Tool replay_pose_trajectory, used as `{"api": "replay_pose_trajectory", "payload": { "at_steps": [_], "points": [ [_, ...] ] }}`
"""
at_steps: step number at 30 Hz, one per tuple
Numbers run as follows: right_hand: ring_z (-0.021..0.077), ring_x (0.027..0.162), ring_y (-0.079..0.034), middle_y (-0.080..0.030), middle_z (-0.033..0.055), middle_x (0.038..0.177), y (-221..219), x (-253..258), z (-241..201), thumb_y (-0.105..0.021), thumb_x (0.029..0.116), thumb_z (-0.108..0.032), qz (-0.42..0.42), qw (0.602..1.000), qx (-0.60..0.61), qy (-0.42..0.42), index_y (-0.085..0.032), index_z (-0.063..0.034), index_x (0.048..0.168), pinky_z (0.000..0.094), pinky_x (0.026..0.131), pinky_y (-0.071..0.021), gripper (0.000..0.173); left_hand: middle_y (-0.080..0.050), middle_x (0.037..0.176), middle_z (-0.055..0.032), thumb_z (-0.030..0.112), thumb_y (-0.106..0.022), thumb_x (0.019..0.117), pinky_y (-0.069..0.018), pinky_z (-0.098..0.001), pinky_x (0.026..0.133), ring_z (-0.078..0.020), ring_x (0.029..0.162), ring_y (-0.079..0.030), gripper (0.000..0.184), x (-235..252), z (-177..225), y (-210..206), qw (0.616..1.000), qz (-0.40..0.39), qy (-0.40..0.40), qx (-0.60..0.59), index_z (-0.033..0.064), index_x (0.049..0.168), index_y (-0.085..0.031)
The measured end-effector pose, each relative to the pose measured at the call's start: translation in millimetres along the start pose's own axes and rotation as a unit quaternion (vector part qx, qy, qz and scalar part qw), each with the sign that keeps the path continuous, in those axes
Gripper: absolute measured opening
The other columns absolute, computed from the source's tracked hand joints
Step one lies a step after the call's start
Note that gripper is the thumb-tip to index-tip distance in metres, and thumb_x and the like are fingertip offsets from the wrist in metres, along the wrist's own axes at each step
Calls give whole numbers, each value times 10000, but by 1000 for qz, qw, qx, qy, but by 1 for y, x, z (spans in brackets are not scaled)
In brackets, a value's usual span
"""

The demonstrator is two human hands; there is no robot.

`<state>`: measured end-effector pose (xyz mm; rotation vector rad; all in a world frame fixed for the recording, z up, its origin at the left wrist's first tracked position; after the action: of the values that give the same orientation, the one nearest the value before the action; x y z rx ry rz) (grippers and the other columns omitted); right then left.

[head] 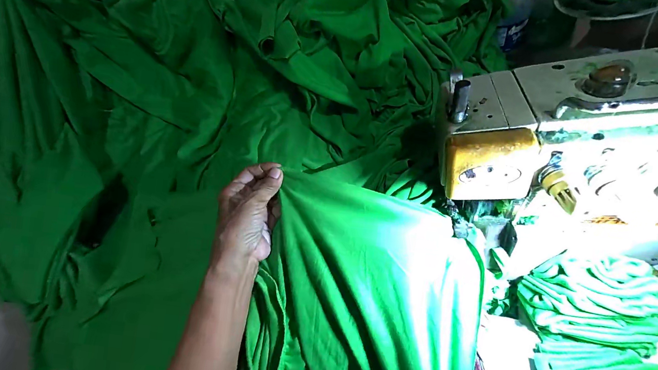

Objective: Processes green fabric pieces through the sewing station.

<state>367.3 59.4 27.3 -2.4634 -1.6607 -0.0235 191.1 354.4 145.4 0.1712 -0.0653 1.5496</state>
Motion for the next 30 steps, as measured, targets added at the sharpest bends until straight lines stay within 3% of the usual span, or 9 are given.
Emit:
{"api": "replay_pose_trajectory", "payload": {
  "at_steps": [3, 6, 12, 15, 17, 19, 23, 27, 30],
  "points": [
    [-36, 674, -598, -657, 37, 697, 3, 13, -9, -604, 917, -38, 7, 998, -58, 39, -674, 55, 748, 148, 638, -492, 206, -605, 784, 97, 116, -580, 1035, -472, -116, 552, 44, 597, -544, 55, 8, 7, -2, 1000, 16, 14, 2, 134, 1013, -627],
    [-70, 606, -553, -606, -45, 646, 11, 35, -18, -602, 923, -74, 45, 992, -95, 77, -646, -31, 704, 121, 567, -467, 227, -606, 824, 92, 146, -574, 1041, -510, -148, 616, 27, 667, -584, 44, 19, 36, -8, 999, 19, -14, 22, 133, 1048, -615],
    [-109, 483, -441, -500, -172, 553, 23, 76, -19, -573, 941, -193, 77, 988, -98, 91, -608, -194, 665, 96, 448, -360, 278, -593, 895, 47, 114, -581, 1021, -516, -177, 673, -1, 729, -584, 84, 55, 111, -23, 977, -14, -182, 111, 67, 1086, -605],
    [-98, 504, -460, -516, -162, 574, 16, 69, -18, -574, 951, -168, 53, 993, -64, 86, -631, -182, 687, 97, 469, -378, 270, -612, 1251, -259, 140, -546, 1044, -503, -487, 950, -316, 1094, -627, 361, 57, 91, -34, 925, -86, -184, 320, -54, 1349, -534],
    [-91, 537, -502, -556, -156, 602, 11, 52, -16, -575, 948, -139, 35, 996, -41, 68, -655, -166, 715, 103, 504, -421, 248, -529, 1379, -323, 139, -613, 1016, -472, -590, 1023, -447, 1228, -580, 471, 20, 84, -42, 890, -90, -194, 403, -39, 1430, -476],
    [-119, 548, -491, -560, -169, 615, 4, 28, -14, -590, 940, -116, 18, 998, -44, 35, -672, -140, 748, 85, 511, -409, 211, -479, 1394, -331, 196, -628, 1006, -457, -621, 1008, -482, 1246, -531, 434, -47, 86, -53, 867, -87, -258, 418, -20, 1370, -537],
    [-103, 604, -552, -643, -72, 675, -4, -9, -13, -610, 921, -34, -8, 997, -78, 19, -718, 7, 823, 101, 578, -470, 151, -687, 988, -145, 411, -748, 861, -536, -476, 832, -310, 983, -658, 346, -184, 26, -96, 880, -211, -295, 307, 66, 839, -756],
    [-81, 716, -624, -707, -12, 762, 2, -31, -3, -611, 884, -7, 13, 993, -109, 51, -725, 37, 832, 124, 693, -527, 133, -601, 822, -111, 332, -754, 841, -479, -260, 736, -155, 826, -586, 392, -241, -45, -96, 930, -293, -168, 147, -21, 714, -640],
    [-56, 811, -673, -749, 14, 894, 6, -46, 4, -630, 892, 24, 20, 995, -85, 42, -741, 53, 944, 137, 771, -564, 126, -592, 755, -14, 220, -712, 889, -472, -163, 668, 4, 713, -565, 274, -256, -76, -76, 949, -310, -40, 30, -30, 827, -620]
  ]
}}
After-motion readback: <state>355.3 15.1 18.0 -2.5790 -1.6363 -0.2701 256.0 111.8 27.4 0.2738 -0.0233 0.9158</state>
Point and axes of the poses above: each hand's wrist, its own x-axis towards the middle knuckle, its own y-axis out of the back of the hand, z = x × y, the point moved 10 cm from there along x, towards the middle knuckle
